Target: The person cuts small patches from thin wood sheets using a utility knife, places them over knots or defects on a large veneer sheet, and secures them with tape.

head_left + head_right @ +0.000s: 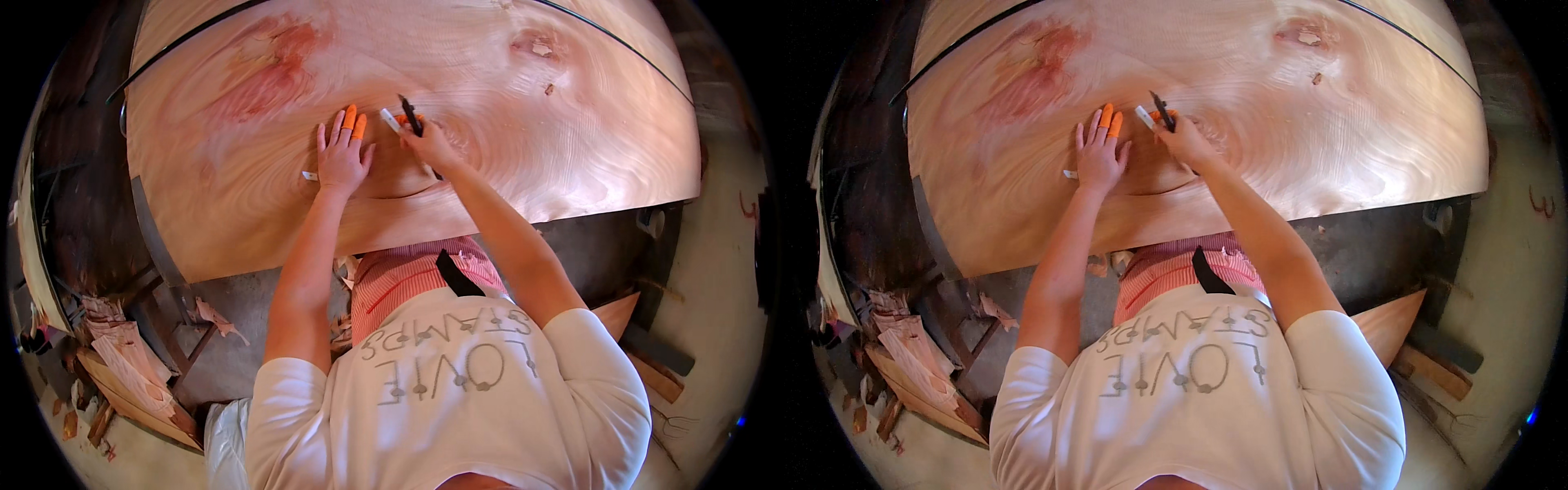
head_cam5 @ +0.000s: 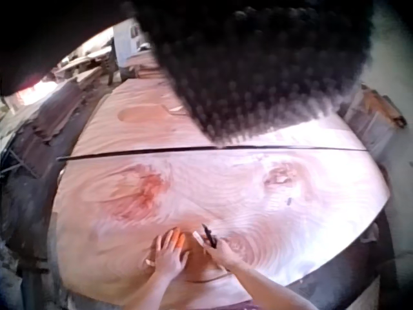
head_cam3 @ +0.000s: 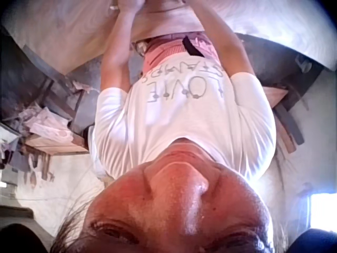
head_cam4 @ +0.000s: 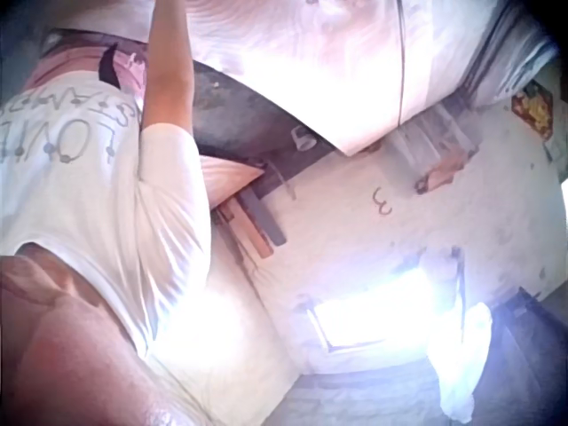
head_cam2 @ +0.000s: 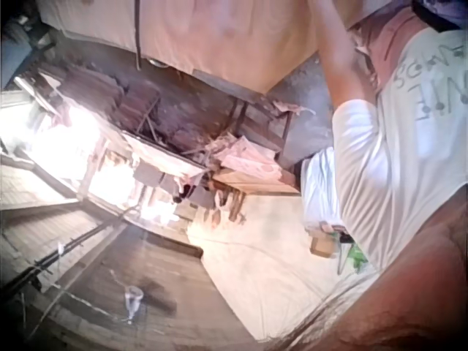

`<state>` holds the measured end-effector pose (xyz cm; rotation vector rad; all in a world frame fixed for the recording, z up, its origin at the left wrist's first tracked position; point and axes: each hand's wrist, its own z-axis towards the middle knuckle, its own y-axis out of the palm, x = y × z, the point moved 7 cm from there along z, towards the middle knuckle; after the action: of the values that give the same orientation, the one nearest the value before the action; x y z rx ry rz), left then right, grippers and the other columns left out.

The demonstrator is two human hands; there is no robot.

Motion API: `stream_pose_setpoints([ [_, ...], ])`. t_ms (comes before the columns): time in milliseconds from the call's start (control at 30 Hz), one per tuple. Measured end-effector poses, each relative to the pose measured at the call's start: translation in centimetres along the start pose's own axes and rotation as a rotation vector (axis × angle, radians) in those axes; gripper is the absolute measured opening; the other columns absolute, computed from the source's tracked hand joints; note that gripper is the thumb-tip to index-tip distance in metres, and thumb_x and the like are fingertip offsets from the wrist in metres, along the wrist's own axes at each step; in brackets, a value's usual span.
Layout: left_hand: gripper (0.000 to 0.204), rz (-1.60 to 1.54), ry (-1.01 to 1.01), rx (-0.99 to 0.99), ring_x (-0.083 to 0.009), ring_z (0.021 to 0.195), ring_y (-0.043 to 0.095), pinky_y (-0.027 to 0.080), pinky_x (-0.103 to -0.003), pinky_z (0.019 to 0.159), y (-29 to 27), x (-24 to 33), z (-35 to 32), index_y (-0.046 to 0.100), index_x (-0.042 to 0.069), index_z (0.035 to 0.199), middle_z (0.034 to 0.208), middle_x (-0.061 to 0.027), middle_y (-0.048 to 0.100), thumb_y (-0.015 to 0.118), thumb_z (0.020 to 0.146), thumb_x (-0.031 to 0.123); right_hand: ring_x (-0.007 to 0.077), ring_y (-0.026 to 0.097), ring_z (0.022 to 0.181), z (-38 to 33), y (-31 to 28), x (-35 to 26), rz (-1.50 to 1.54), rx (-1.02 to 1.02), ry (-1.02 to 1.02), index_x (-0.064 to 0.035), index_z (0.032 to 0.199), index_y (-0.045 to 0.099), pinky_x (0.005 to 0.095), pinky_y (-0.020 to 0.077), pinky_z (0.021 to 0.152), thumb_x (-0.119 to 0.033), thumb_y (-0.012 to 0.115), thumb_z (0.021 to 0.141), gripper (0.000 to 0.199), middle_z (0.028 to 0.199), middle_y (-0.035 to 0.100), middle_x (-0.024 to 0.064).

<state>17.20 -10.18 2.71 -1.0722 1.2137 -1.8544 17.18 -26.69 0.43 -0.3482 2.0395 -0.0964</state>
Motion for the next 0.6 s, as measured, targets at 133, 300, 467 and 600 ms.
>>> stream_pose_setpoints([
  [133,0.051,-0.082,0.070,0.027,-0.0273,0.127,0.033,0.026,-0.044,0.104,-0.2,0.5,0.2,0.044,0.004,0.127,0.138,-0.0134,0.035,0.057,0.081,0.022,0.0135,0.059,0.069,-0.1,0.4,-0.2,-0.197,0.059,0.066,-0.0064,0.114,0.050,0.0290,0.0442,0.063,-0.032,0.055,0.086,0.038,0.074,0.062,0.0014],
  [300,0.038,-0.011,0.240,-0.071,-0.0261,0.121,0.040,0.033,-0.044,0.098,1.0,3.2,0.9,0.056,0.001,0.112,0.121,-0.0115,0.050,0.056,0.075,0.011,0.0131,0.058,0.063,0.2,0.2,0.5,-0.168,0.125,0.056,-0.0058,0.110,0.052,0.0278,0.0443,0.057,-0.028,0.059,0.084,0.035,0.073,0.062,0.0032],
  [467,0.036,0.141,0.248,-0.035,-0.0251,0.122,0.039,0.029,-0.046,0.101,0.6,4.1,1.5,0.055,0.003,0.114,0.124,-0.0104,0.050,0.049,0.080,0.011,0.0244,0.062,0.066,0.1,-0.8,-1.1,-0.821,0.220,-0.168,-0.0027,0.092,0.059,0.0352,0.0474,0.059,-0.028,0.062,0.080,0.028,0.074,0.064,0.0132],
  [600,0.038,0.178,0.232,-0.062,-0.0245,0.123,0.039,0.026,-0.048,0.103,0.6,4.3,1.6,0.052,0.005,0.118,0.126,-0.0102,0.049,0.046,0.081,0.011,0.0245,0.063,0.068,0.8,-5.4,-4.2,-1.073,0.061,-0.066,-0.0014,0.076,0.061,0.0353,0.0476,0.062,-0.030,0.061,0.079,0.029,0.069,0.063,0.0145],
])
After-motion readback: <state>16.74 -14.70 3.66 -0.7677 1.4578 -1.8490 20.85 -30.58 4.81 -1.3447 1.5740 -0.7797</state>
